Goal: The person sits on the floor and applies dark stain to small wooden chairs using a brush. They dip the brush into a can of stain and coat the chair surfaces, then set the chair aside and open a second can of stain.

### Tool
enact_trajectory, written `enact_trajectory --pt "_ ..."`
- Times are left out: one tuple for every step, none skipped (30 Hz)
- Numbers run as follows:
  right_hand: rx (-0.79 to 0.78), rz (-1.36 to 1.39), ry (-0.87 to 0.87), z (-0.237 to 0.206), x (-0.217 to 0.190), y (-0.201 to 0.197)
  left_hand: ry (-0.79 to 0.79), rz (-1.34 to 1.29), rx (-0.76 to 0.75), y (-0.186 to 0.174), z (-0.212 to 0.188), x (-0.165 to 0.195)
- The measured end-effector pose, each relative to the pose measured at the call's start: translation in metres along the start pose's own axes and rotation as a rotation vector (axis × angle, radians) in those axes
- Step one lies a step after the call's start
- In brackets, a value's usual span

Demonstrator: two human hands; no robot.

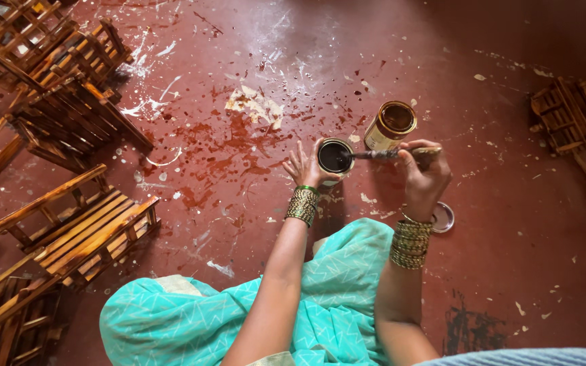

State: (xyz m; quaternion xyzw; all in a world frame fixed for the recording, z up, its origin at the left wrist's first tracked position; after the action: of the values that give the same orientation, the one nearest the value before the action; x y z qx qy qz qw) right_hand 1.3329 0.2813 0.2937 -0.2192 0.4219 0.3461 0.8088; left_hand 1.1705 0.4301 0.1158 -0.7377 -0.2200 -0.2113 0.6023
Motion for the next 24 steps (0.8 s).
enact_trajectory --pt "0.064 0.04 0.018 0.0 0.011 0.002 0.0 -0.001 0.0 -0.001 0.0 0.0" --pt "0.103 0.049 0.001 0.001 0.022 0.003 -0.001 -0.005 -0.002 -0.001 0.0 0.0" --pt "0.143 0.057 -0.014 0.002 0.034 0.004 -0.002 -0.008 -0.005 -0.002 0.0 0.001" --pt "0.184 0.065 -0.03 0.002 0.045 0.004 -0.002 -0.011 -0.008 -0.002 -0.001 0.001" --pt "0.214 -0.039 -0.039 0.001 0.055 0.003 -0.002 -0.008 -0.01 -0.003 0.0 0.001" --pt "0.244 -0.143 -0.047 -0.001 0.064 0.003 -0.003 -0.005 -0.012 -0.003 0.0 0.002" --pt "0.274 -0.248 -0.053 -0.002 0.071 0.001 -0.005 -0.001 -0.016 -0.003 0.0 0.002" --pt "0.288 -0.316 -0.07 -0.001 0.076 -0.002 -0.005 -0.001 -0.015 -0.002 0.0 0.002" --pt "0.303 -0.384 -0.086 -0.001 0.08 -0.005 -0.005 -0.001 -0.016 -0.002 0.0 0.002" --pt "0.316 -0.452 -0.102 -0.001 0.081 -0.007 -0.006 -0.001 -0.016 -0.001 0.001 0.002" --pt "0.325 -0.405 -0.103 0.0 0.082 -0.009 -0.006 -0.001 -0.015 0.0 0.001 0.002" --pt "0.334 -0.359 -0.103 0.0 0.081 -0.01 -0.005 -0.001 -0.013 0.001 0.001 0.002" --pt "0.342 -0.312 -0.104 0.001 0.078 -0.011 -0.006 -0.001 -0.012 0.001 0.001 0.001" --pt "0.322 -0.263 -0.1 0.002 0.075 -0.011 -0.004 -0.005 -0.008 0.001 0.001 0.001" --pt "0.302 -0.215 -0.097 0.002 0.071 -0.011 -0.001 -0.008 -0.004 0.001 0.001 0.001" --pt "0.283 -0.166 -0.094 0.003 0.066 -0.011 0.002 -0.012 0.001 0.001 0.001 0.001" --pt "0.262 -0.169 -0.091 0.004 0.06 -0.011 0.0 -0.012 -0.002 0.001 0.001 0.002" --pt "0.24 -0.171 -0.088 0.004 0.055 -0.011 -0.004 -0.011 -0.005 0.0 0.0 0.002" --pt "0.219 -0.173 -0.084 0.003 0.049 -0.01 -0.008 -0.011 -0.008 0.0 0.0 0.002" --pt "0.217 -0.15 -0.084 0.004 0.042 -0.009 -0.01 -0.008 -0.008 -0.001 0.0 0.002" --pt "0.215 -0.127 -0.084 0.003 0.036 -0.008 -0.013 -0.005 -0.009 -0.002 -0.001 0.002" --pt "0.213 -0.104 -0.083 0.003 0.031 -0.007 -0.015 -0.002 -0.011 -0.002 -0.001 0.002" --pt "0.211 -0.114 -0.099 0.003 0.025 -0.006 -0.015 -0.006 -0.01 -0.003 -0.001 0.002" --pt "0.21 -0.125 -0.114 0.002 0.02 -0.006 -0.015 -0.01 -0.011 -0.003 -0.001 0.002"
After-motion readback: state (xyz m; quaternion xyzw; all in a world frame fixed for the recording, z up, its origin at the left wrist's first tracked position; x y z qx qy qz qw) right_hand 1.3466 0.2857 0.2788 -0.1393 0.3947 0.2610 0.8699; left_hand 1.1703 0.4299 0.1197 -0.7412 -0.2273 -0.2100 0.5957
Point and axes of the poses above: each hand's wrist, its own z-axis towards the middle knuckle, its own y-axis out of the palm, x = y × z, the point moved 1 cm from there along z, towards the middle knuckle, and after that the axes turned 7 degrees about -y, right-handed, at the moved point
